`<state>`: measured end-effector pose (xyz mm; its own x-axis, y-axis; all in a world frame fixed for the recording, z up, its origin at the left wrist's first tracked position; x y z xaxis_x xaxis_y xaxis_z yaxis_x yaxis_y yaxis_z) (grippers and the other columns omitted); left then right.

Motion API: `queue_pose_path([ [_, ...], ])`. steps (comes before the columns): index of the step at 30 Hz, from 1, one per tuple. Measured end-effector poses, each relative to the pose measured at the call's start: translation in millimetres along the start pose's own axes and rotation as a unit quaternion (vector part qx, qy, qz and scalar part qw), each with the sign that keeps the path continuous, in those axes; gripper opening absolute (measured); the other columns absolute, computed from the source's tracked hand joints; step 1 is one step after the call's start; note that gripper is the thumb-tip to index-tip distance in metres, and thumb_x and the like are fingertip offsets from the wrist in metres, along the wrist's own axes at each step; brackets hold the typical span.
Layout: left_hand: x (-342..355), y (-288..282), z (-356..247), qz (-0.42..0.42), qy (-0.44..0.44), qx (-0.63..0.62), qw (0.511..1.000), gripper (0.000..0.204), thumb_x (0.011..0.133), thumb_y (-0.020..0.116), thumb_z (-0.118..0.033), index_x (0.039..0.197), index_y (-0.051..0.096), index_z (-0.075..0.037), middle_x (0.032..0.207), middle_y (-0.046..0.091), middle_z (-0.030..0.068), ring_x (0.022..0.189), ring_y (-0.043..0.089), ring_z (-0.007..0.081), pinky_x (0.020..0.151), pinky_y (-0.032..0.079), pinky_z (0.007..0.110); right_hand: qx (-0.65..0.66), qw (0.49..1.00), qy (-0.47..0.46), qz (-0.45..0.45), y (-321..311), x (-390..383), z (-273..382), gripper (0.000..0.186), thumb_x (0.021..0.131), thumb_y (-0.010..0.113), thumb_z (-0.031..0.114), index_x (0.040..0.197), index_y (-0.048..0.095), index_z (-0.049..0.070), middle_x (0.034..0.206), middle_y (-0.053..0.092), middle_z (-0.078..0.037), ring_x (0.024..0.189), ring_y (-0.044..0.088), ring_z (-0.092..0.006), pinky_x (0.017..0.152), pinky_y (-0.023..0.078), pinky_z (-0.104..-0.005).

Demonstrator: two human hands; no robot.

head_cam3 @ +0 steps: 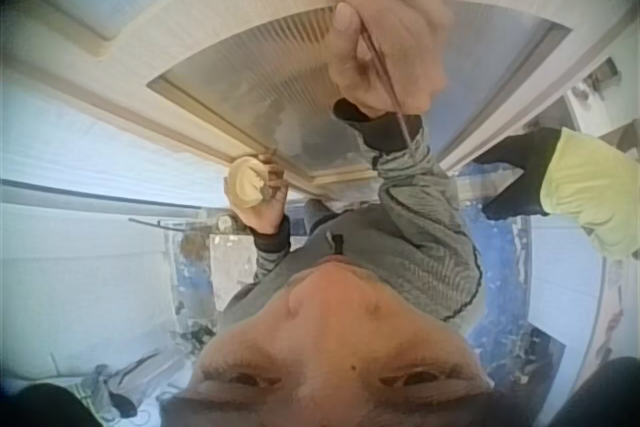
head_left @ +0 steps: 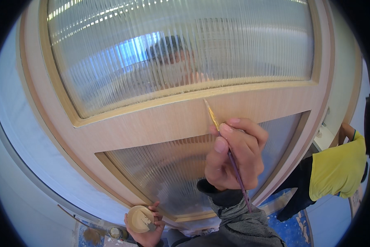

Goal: The person uses a small paintbrush to apply a light-colored finish to the wooden frame of a glass door. They repeatedly dip the brush into a small container held in the left hand and carefully paint the edges and corners of the frame.

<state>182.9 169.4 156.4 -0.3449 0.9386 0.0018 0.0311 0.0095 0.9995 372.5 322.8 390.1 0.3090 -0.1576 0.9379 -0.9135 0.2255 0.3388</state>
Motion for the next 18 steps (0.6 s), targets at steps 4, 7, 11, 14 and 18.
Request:
queue_pose_path([
  [4,1.8,-2.8,0.3,-0.033,0.014,0.0,0.999,0.108,0.087,0.058,-0.064,0.147,0.017,0.015,0.115,0.054,0.0089,0.099,0.054,0.0219,0.075,0.046,0.033,-0.003,1.0,0.01,-0.006,0.5,-0.6,-1.0,0.024,0.08,0.072,-0.004,0.104,0.07,0.002,0.09,0.072,-0.006,0.091,0.067,-0.0257,0.079,0.055,-0.0309],
  [7,1.9,-1.0,2.2,-0.033,0.012,-0.005,0.999,0.109,0.086,0.058,-0.064,0.148,0.017,0.015,0.115,0.054,0.0087,0.099,0.054,0.0219,0.074,0.047,0.033,-0.009,1.0,0.022,-0.013,-1.6,-1.5,-2.3,0.023,0.08,0.072,-0.003,0.103,0.071,0.001,0.09,0.072,-0.006,0.091,0.067,-0.0263,0.079,0.055,-0.031],
  [11,2.4,0.1,2.9,-0.025,0.004,-0.004,1.0,0.109,0.086,0.058,-0.065,0.148,0.016,0.015,0.116,0.055,0.0081,0.099,0.054,0.0217,0.074,0.046,0.033,0.0,1.0,0.009,-0.003,-2.6,-0.1,-2.1,0.023,0.081,0.072,-0.003,0.103,0.07,0.001,0.091,0.072,-0.007,0.091,0.067,-0.027,0.079,0.055,-0.0316],
  [14,2.7,-4.5,-0.1,-0.025,0.003,0.001,1.0,0.11,0.086,0.058,-0.065,0.149,0.016,0.015,0.116,0.055,0.0078,0.099,0.053,0.0216,0.074,0.046,0.033,-0.003,1.0,0.005,-0.004,-0.9,-0.3,-1.2,0.022,0.081,0.071,-0.004,0.103,0.07,0.001,0.091,0.072,-0.007,0.091,0.067,-0.027,0.079,0.055,-0.0318],
  [18,2.5,-3.6,0.9,-0.022,0.003,-0.006,1.0,0.11,0.086,0.058,-0.065,0.149,0.015,0.014,0.116,0.055,0.0077,0.099,0.054,0.0216,0.074,0.046,0.033,-0.026,0.999,0.015,-0.014,-2.1,-2.1,-2.6,0.023,0.081,0.071,-0.003,0.104,0.07,0.001,0.091,0.072,-0.008,0.09,0.067,-0.0267,0.08,0.054,-0.0314],
])
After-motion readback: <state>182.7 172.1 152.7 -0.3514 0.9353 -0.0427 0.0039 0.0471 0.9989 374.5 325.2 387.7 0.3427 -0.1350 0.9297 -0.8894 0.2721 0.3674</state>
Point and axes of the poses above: each hand's wrist, its own x-axis towards the middle knuckle, its own y-axis out of the palm, z = x × y, the point moved 4 cm from there along x, towards the middle knuckle
